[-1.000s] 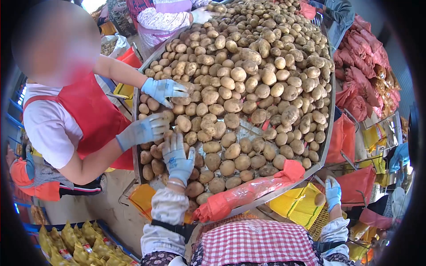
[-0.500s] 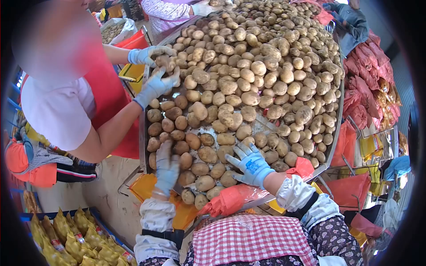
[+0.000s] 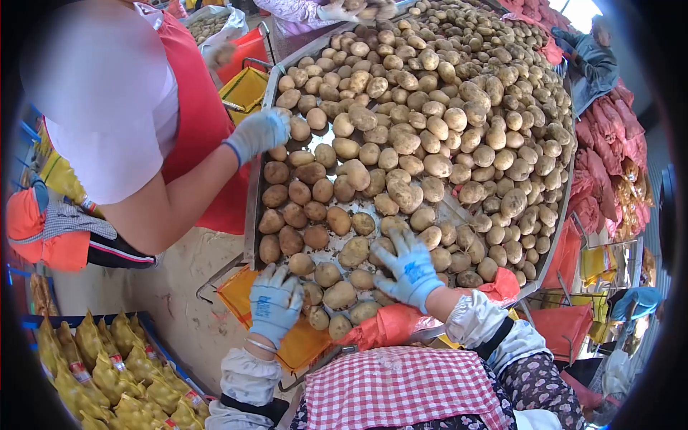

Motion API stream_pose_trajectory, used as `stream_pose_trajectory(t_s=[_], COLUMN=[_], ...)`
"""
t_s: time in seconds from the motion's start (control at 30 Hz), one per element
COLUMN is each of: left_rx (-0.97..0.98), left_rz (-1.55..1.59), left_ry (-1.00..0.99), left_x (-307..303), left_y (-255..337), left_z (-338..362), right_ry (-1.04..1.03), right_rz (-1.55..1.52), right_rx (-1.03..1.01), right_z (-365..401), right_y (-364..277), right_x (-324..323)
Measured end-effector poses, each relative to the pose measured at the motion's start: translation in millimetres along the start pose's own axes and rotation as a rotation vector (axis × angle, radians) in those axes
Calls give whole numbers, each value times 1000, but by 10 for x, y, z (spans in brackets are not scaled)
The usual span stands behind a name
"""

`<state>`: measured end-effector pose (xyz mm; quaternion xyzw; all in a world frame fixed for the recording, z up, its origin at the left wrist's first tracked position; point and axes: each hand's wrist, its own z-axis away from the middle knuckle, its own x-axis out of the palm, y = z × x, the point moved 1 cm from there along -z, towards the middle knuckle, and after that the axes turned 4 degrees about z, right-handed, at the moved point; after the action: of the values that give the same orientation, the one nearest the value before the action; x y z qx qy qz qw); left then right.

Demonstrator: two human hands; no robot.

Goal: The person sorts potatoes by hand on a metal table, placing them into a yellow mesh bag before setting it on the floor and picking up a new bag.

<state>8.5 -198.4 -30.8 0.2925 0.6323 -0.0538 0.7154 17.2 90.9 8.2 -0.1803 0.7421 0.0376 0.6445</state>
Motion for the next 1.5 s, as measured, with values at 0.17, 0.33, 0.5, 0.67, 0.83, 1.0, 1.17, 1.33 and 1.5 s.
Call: stream_pose_trajectory(t_s=[0.17, 0.33, 0.5, 0.67, 0.83, 1.0, 1.17, 1.33, 1.5], left_rx=[56, 87, 62, -179, -31, 168, -61, -48, 33], left_rz=[42, 135, 74, -227, -78, 812, -31, -17, 50], left_ry=[374, 133, 358, 5, 53, 207, 443, -400, 490], left_x=[-97, 117, 114, 26, 176, 46, 89, -166, 148], left_y=[354, 337, 248, 497, 556, 1010, 633, 558, 250], left_z=[-508, -363, -935, -1430, -1386, -1108, -1196, -1034, -1379], right_ry=[-194, -11, -166, -91, -183, -326, 23, 10, -100], right_rz=[-165, -66, 146, -449, -1406, -2116, -1671, -180, -445], right_rx=[-150, 67, -25, 186, 737, 590, 633, 483, 432], right_z=[-6, -628, -689, -435, -120, -68, -53, -13, -94], right_y=[-237, -34, 178, 205, 498, 226, 603, 769, 546], right_x=[106, 124, 725, 260, 212, -56, -202, -211, -145])
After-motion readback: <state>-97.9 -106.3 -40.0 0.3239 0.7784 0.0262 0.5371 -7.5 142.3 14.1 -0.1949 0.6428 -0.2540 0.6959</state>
